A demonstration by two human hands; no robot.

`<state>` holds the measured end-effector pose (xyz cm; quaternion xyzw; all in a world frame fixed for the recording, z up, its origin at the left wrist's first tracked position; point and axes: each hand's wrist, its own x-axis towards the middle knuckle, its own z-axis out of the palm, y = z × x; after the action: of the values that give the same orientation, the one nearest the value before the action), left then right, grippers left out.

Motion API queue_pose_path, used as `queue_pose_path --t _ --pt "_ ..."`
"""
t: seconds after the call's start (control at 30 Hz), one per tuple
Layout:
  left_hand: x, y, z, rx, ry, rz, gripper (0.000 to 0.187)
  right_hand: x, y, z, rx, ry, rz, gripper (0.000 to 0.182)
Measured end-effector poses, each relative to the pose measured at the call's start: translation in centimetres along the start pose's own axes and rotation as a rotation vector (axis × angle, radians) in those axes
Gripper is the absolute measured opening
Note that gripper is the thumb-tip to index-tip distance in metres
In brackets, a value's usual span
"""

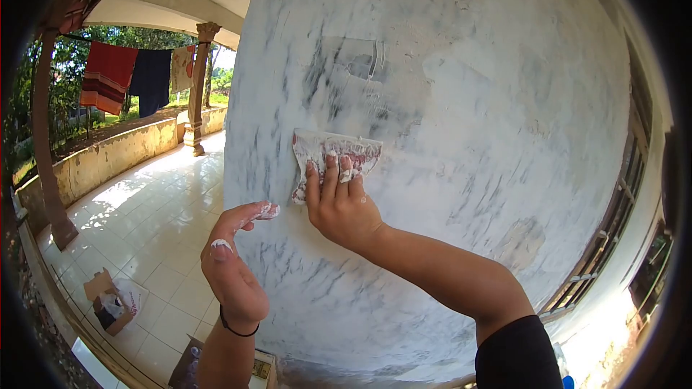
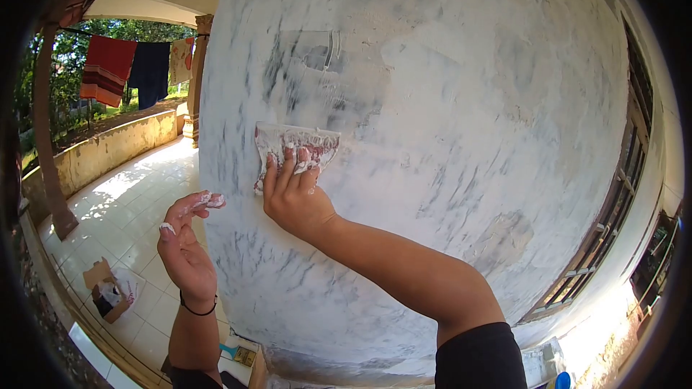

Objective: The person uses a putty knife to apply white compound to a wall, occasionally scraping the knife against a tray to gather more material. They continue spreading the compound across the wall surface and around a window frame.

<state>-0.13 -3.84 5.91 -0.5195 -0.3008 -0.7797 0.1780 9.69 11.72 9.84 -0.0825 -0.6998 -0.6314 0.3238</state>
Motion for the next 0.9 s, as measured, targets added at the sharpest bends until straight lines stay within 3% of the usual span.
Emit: queue_pose_path --t 0.13,0.2,0.27,0.3,0.43,0.6,0.67,0.77,0.87,0.9 --pt "0.7 0.8 0.1 -0.001 -0.038 0.024 0.056 -0.7 -0.9 -2.8 0.132 0.044 -0.002 0.039" --pt "1.2 1.1 0.1 0.0 -0.04 0.036 0.056 -0.4 0.9 -6.0 0.48 -0.17 0.045 0.032" --pt "1.4 1.2 0.3 -0.004 -0.046 0.035 0.056 1.2 4.5 -6.8 0.717 -0.254 0.179 0.025" --pt "1.5 1.2 0.6 -0.03 -0.038 0.032 0.056 2.3 6.5 -6.9 0.799 -0.298 0.253 0.012" --pt "1.0 1.4 2.0 -0.092 -0.061 0.029 0.055 7.1 14.0 -6.0 0.697 -0.522 0.537 0.024" --pt "0.8 0.8 3.4 -0.081 -0.047 0.019 0.053 10.5 19.8 -3.7 0.507 -0.391 0.583 0.026" --pt "0.8 0.7 3.5 -0.072 -0.034 0.009 0.052 11.6 21.5 -3.7 0.377 -0.223 0.554 0.02" --pt "0.8 0.6 3.3 -0.084 -0.024 0.014 0.052 13.3 23.2 -5.7 0.395 -0.22 0.533 0.027" --pt "0.8 0.4 3.0 -0.078 -0.016 0.042 0.051 13.5 22.5 -9.3 0.296 -0.162 0.524 0.02" --pt "0.8 0.2 2.8 -0.081 0.005 0.05 0.051 12.5 21.3 -8.2 0.294 0.016 0.475 0.018"
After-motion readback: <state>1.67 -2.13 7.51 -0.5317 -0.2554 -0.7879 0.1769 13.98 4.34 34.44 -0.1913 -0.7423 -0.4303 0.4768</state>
